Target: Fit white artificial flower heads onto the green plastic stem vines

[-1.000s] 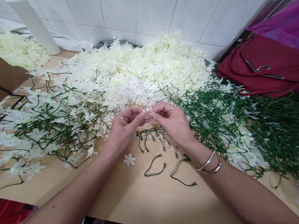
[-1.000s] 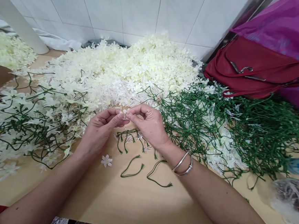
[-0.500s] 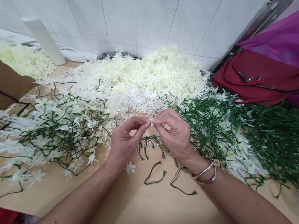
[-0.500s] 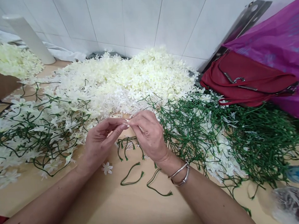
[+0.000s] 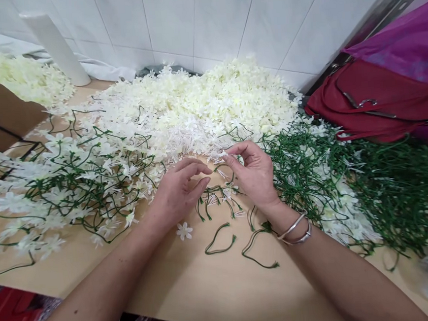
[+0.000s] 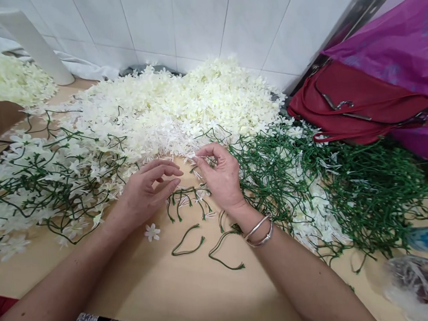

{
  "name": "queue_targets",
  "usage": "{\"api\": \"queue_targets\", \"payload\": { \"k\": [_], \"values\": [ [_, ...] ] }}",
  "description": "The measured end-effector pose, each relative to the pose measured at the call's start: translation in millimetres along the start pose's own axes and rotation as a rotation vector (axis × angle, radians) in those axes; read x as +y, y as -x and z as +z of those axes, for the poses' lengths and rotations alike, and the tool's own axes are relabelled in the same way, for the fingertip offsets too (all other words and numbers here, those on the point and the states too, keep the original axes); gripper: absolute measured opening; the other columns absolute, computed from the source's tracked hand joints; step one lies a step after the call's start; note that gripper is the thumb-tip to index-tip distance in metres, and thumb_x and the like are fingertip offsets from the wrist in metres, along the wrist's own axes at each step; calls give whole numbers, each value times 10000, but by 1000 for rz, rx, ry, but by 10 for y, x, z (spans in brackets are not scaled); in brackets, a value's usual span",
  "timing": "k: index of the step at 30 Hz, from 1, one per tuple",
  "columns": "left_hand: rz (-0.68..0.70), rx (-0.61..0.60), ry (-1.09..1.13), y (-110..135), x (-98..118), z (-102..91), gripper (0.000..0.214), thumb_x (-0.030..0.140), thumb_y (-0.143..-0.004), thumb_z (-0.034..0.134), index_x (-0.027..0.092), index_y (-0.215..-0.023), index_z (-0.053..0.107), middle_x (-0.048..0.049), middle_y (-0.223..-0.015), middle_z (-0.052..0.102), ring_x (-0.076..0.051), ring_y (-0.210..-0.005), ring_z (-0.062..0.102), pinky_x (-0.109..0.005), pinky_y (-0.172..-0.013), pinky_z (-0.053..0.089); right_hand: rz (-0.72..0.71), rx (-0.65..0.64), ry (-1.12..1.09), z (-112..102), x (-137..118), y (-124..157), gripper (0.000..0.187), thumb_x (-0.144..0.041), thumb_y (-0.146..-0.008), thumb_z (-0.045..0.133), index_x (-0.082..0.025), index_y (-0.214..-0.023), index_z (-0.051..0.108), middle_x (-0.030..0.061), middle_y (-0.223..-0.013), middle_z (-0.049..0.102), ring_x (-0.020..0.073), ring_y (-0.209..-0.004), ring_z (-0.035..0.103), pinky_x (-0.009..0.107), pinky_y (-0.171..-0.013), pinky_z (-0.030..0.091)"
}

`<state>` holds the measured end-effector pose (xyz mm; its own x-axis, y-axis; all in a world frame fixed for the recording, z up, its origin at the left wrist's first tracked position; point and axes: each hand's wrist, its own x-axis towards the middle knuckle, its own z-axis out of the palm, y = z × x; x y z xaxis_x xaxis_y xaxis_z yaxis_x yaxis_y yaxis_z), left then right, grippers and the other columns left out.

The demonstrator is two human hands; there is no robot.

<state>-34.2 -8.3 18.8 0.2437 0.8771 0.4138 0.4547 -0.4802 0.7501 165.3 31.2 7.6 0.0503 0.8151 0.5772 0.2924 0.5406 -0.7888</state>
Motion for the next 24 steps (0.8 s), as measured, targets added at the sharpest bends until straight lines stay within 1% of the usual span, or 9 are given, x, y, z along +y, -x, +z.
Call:
{"api": "queue_targets", "payload": {
  "k": [2, 4, 8, 12, 15, 20, 24],
  "values": [
    [19, -24, -48, 3, -25, -22, 124, 267, -965, 640, 230, -1004, 752, -86, -1125, 730, -228, -1057, 696, -346, -920, 529, 19, -8, 1, -6, 15, -18, 87, -151, -862, 730, -222, -904, 704, 5, -891, 745, 183, -855, 690, 357, -850, 562],
    [11, -34, -63, 3, -47, -41, 128, 276, -966, 642, 233, -1000, 757, -86, -1121, 726, -232, -1053, 694, -357, -938, 520, 23, -37, -10, -8, 19, -31, 74, -152, -857, 737, -221, -872, 713, 5, -872, 750, 182, -843, 692, 348, -833, 562],
    [20, -70, -62, 5, -105, -14, 121, 294, -955, 681, 225, -968, 779, -81, -1078, 720, -232, -1002, 694, -349, -891, 519, 19, -89, -41, -10, 44, -45, 78, -158, -868, 732, -215, -817, 721, -1, -833, 736, 172, -822, 680, 333, -807, 549],
    [83, -153, -117, 17, -161, 89, 134, 300, -956, 705, 216, -1017, 791, -88, -1077, 715, -226, -943, 686, -344, -821, 516, 35, -134, -41, -7, 86, -43, 47, -179, -876, 724, -209, -844, 740, 7, -846, 741, 173, -832, 676, 328, -798, 530],
    [121, -197, -174, 23, -183, 156, 119, 270, -973, 685, 217, -1023, 779, -83, -1062, 717, -229, -952, 684, -349, -819, 504, 84, -170, -34, -2, 105, -34, 36, -196, -880, 710, -204, -871, 744, 16, -858, 748, 177, -828, 676, 334, -797, 530],
    [164, -177, -171, 19, -209, 211, 68, 217, -958, 689, 204, -912, 737, -59, -974, 719, -211, -909, 684, -355, -862, 497, 88, -120, -17, 7, 116, -21, 28, -199, -861, 705, -196, -866, 732, 27, -858, 745, 187, -810, 670, 348, -786, 514],
    [171, -80, -184, 13, -189, 190, 64, 205, -976, 654, 190, -935, 700, -69, -1046, 723, -209, -968, 683, -342, -884, 506, 133, -60, -33, -1, 127, -36, 21, -219, -860, 706, -198, -866, 707, 20, -854, 729, 173, -803, 645, 334, -796, 508]
  ]
}}
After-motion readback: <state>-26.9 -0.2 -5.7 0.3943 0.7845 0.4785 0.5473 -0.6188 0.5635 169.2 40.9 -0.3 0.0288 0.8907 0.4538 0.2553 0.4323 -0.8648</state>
